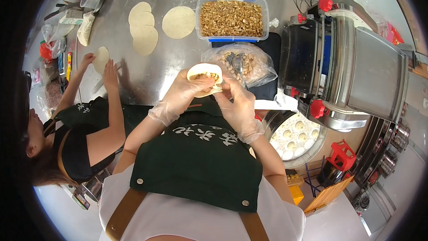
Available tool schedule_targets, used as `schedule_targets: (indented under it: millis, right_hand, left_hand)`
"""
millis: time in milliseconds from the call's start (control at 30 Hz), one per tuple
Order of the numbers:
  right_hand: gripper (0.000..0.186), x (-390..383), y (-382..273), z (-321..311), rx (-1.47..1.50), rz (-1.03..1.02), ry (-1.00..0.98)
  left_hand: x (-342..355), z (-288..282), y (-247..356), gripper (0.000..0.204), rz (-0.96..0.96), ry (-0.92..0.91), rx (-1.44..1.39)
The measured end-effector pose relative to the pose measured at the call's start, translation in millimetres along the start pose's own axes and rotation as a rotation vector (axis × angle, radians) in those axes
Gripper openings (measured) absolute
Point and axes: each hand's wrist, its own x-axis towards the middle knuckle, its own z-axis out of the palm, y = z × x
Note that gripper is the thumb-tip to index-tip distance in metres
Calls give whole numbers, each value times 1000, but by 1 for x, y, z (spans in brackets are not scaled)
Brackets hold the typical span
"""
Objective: Retrieving ingredients from a refrigerator and then assembling and filling steamed buns on a stainless steel prep table.
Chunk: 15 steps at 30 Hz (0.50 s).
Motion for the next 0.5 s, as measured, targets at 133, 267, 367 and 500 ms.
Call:
schedule_targets:
  millis: [133, 267, 367, 500]
  right_hand:
    - [32, 2, 8, 2, -91, -253, 76]
    - [30, 5, 2, -4, -265, -495, 92]
    - [30, -3, 1, 0, 20, -165, 103]
    - [30, -3, 2, -1, 63, -72, 92]
  left_hand:
    - [2, -1, 6, 34, 58, -122, 30]
    - [4, 0, 9, 36, 167, -195, 83]
    - [7, -6, 11, 36, 246, -272, 204]
    - [14, -15, 9, 38, 261, -377, 339]
